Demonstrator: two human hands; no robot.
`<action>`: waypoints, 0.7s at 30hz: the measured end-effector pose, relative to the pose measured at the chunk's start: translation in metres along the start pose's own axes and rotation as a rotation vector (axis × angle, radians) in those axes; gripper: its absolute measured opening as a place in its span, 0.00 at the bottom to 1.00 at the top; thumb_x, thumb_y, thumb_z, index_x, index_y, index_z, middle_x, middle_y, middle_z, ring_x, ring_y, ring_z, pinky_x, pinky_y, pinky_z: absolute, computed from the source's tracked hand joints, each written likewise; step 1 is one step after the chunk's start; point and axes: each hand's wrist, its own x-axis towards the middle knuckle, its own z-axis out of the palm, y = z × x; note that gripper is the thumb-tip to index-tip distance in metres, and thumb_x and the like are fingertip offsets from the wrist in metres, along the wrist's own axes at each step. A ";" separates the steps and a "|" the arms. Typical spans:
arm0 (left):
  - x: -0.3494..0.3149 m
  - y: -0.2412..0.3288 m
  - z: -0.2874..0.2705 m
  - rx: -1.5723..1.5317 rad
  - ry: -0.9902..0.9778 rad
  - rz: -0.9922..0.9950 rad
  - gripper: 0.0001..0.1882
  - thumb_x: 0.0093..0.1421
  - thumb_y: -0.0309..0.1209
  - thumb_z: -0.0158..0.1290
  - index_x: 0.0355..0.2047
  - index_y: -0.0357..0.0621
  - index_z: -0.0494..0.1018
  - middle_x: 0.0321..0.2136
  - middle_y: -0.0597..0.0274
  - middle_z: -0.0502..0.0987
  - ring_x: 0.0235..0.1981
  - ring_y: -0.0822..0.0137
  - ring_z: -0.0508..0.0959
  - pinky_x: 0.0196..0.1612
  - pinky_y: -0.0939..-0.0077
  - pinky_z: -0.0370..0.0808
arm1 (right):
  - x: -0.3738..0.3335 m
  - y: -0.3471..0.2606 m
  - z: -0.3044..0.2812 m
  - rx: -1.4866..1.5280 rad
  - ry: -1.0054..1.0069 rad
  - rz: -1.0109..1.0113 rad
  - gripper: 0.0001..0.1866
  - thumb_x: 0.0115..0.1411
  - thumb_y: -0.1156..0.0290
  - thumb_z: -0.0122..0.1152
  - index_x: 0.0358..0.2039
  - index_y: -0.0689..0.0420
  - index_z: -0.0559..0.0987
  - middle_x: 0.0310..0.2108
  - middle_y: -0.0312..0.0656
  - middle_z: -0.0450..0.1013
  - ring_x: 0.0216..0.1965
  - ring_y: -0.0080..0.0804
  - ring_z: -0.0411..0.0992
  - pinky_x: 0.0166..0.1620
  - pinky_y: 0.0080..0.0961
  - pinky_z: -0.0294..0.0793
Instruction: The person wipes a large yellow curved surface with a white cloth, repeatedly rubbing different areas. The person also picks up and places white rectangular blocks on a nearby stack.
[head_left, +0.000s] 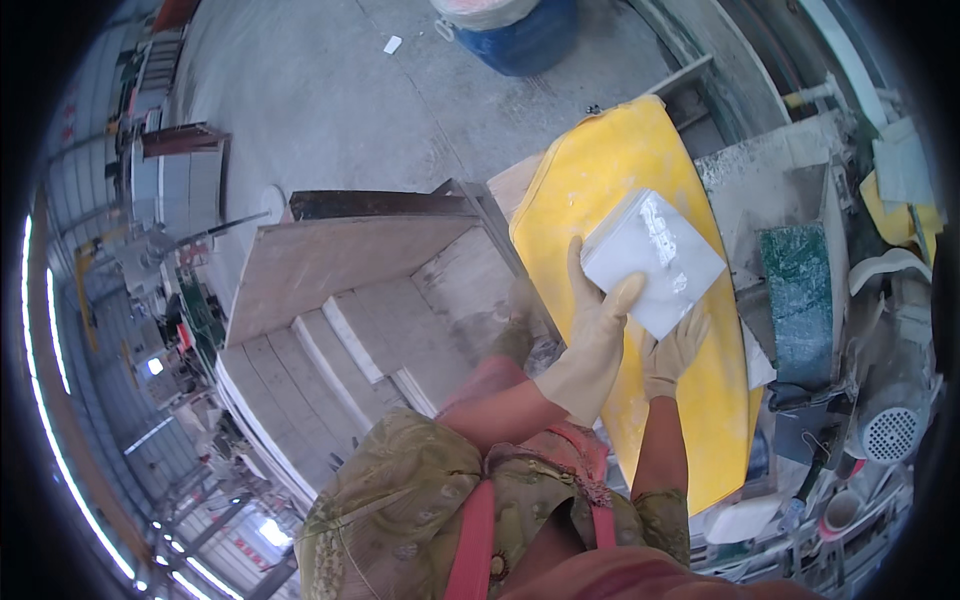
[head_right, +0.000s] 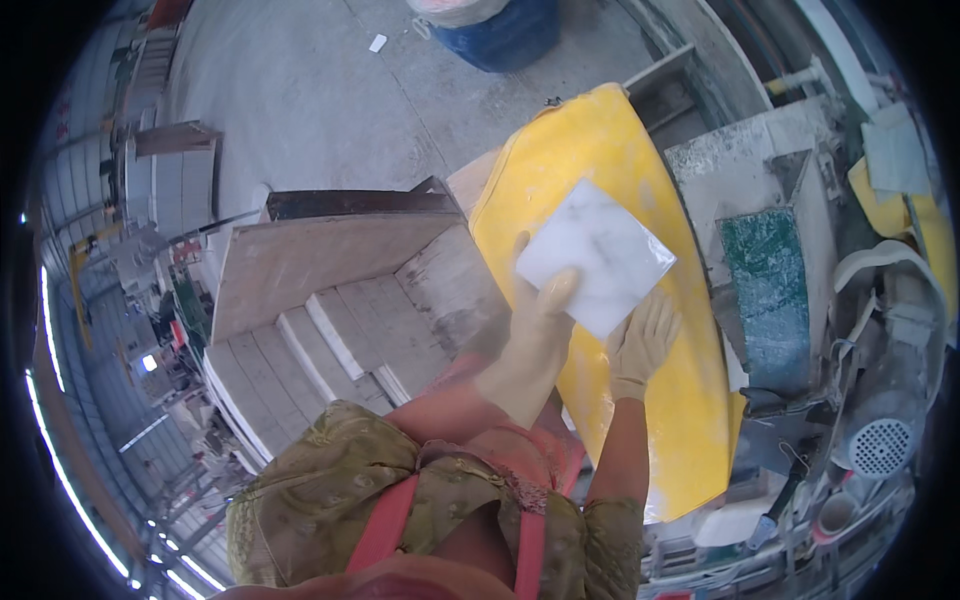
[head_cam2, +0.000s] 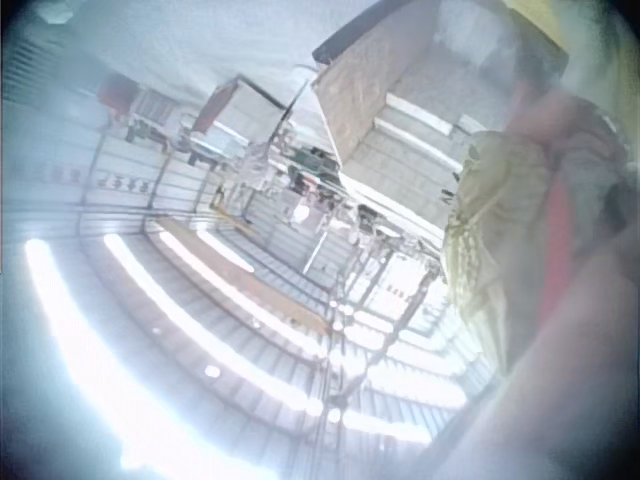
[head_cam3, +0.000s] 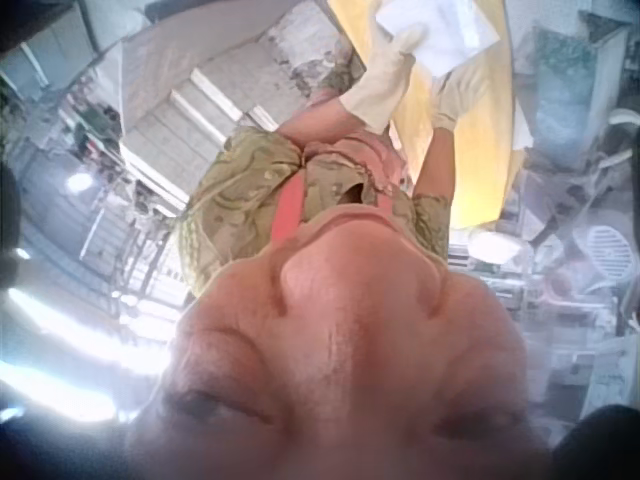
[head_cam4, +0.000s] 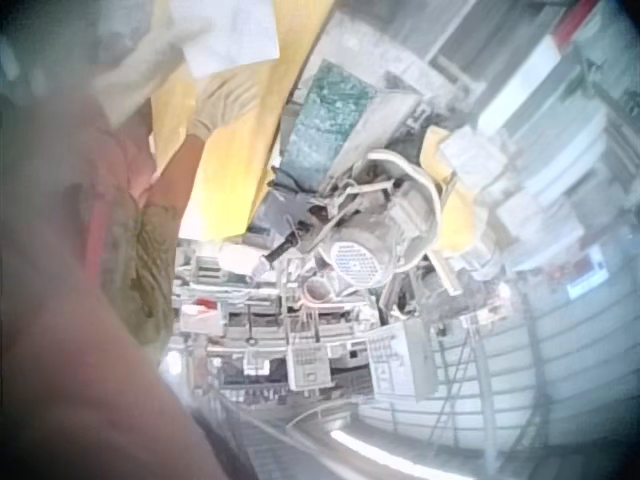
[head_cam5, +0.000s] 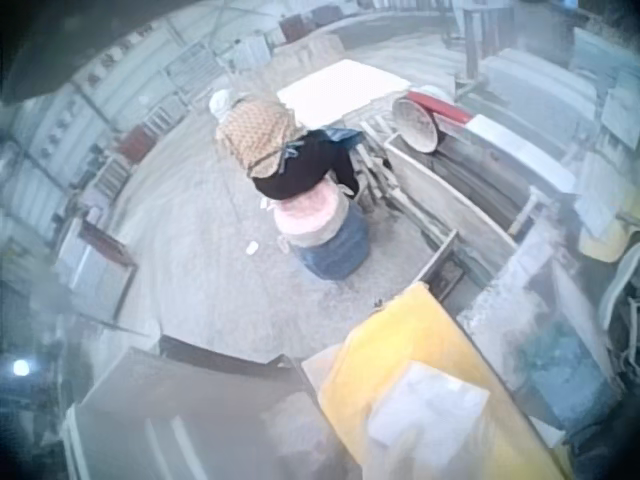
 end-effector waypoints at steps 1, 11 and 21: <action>0.001 0.001 0.000 0.001 -0.047 -0.019 0.66 0.55 0.49 0.67 0.75 0.50 0.27 0.70 0.51 0.52 0.71 0.55 0.54 0.71 0.59 0.52 | -0.001 0.001 0.002 -0.019 -0.007 -0.007 0.31 0.65 0.60 0.50 0.66 0.62 0.66 0.68 0.50 0.62 0.70 0.53 0.56 0.71 0.57 0.48; 0.006 0.007 -0.007 0.091 -0.140 -0.023 0.68 0.58 0.53 0.64 0.73 0.44 0.20 0.69 0.51 0.54 0.72 0.58 0.53 0.72 0.66 0.50 | -0.004 -0.011 -0.013 0.139 0.047 0.045 0.31 0.71 0.55 0.46 0.69 0.59 0.63 0.68 0.50 0.62 0.71 0.46 0.55 0.73 0.49 0.49; -0.004 0.017 -0.002 -0.110 -0.244 -0.037 0.67 0.59 0.44 0.66 0.72 0.45 0.18 0.67 0.49 0.58 0.66 0.55 0.64 0.62 0.60 0.68 | 0.079 -0.120 -0.157 1.557 0.052 0.316 0.37 0.68 0.46 0.51 0.71 0.52 0.60 0.68 0.38 0.61 0.68 0.35 0.59 0.64 0.39 0.63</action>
